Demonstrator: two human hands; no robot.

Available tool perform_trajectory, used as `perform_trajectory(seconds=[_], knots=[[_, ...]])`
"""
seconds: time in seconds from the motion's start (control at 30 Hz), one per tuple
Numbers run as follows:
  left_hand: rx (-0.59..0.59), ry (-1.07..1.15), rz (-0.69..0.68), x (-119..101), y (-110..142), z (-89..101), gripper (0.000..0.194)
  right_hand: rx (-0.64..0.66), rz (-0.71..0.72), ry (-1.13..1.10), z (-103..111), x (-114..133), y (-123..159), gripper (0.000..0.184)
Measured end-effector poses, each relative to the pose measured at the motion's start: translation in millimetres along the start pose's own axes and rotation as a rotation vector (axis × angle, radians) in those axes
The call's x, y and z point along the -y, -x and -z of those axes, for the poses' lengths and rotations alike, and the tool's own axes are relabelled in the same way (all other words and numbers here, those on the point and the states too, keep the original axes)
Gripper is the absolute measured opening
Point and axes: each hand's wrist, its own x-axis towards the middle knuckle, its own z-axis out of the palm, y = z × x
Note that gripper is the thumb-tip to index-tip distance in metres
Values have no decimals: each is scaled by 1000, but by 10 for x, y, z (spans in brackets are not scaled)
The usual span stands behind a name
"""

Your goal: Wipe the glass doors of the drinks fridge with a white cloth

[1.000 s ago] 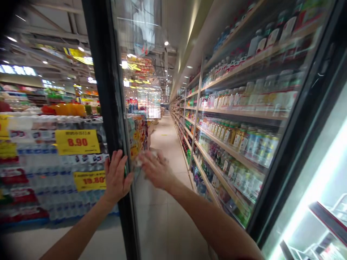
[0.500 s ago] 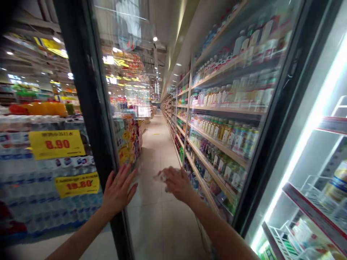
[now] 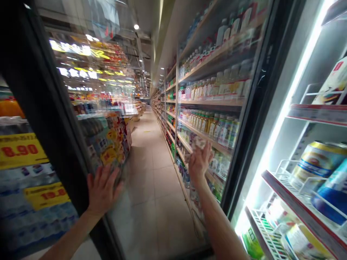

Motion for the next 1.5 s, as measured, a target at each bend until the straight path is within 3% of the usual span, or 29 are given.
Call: perform_trajectory(seconds=[0.07, 0.13, 0.2, 0.27, 0.33, 0.4, 0.43, 0.53, 0.6, 0.7, 0.77, 0.83, 0.93, 1.0, 1.07, 1.17, 1.2, 1.3, 1.37, 1.43, 1.5], knots=[[10, 16, 17, -1, -11, -17, 73, -141, -208, 33, 23, -358, -151, 44], [-1, 24, 28, -4, -11, -46, 73, -217, -275, 47, 49, -492, -105, 50], [-39, 33, 31, -4, -2, -86, 73, -207, -239, 52, 42, -312, 99, 50], [-67, 39, 35, -1, 6, -124, 73, -112, -123, 38, 4, 71, 329, 43], [-73, 36, 32, 0, 6, -144, 72, 85, 155, -16, -23, 409, 446, 32], [-63, 30, 27, -4, -2, -137, 73, 136, 298, -31, -1, 510, 393, 28], [-58, 31, 29, -7, -6, -126, 73, 109, 283, -21, 22, 471, 317, 32], [-35, 50, 36, -12, -14, -86, 74, -106, 20, 31, 46, 313, 71, 48], [-24, 55, 33, -10, -13, -67, 75, -168, -34, 23, -3, 439, 46, 51], [-21, 30, 27, -8, -8, -43, 75, -34, 208, -62, -82, 926, 235, 38], [-24, 11, 32, -16, -8, -23, 74, 28, 404, -120, -88, 1120, 312, 25], [-17, 15, 35, -29, -16, 1, 74, 5, 435, -132, -55, 1055, 229, 24], [-21, 36, 33, -46, -37, 34, 74, -131, 159, -79, -6, 782, -55, 42], [-31, 35, 30, -51, -47, 46, 74, -157, 20, -56, -11, 785, -134, 47], [-35, 20, 29, -50, -49, 53, 74, -72, 115, -83, -35, 964, -56, 39], [-31, 8, 41, -44, -35, 61, 73, 106, 425, -155, -62, 1179, 93, 21], [-25, 11, 43, -43, -28, 66, 72, 110, 428, -153, -63, 1164, 84, 20], [-6, 39, 55, -45, -11, 79, 71, -78, 101, -73, -63, 957, -102, 34], [-2, 60, 82, -54, -6, 85, 71, -167, -3, -58, -73, 879, -209, 43], [-5, 77, 109, -62, -5, 89, 71, -119, 98, -90, -84, 921, -214, 42], [-8, 82, 109, -66, -7, 94, 70, -4, 288, -126, -86, 986, -183, 32]])
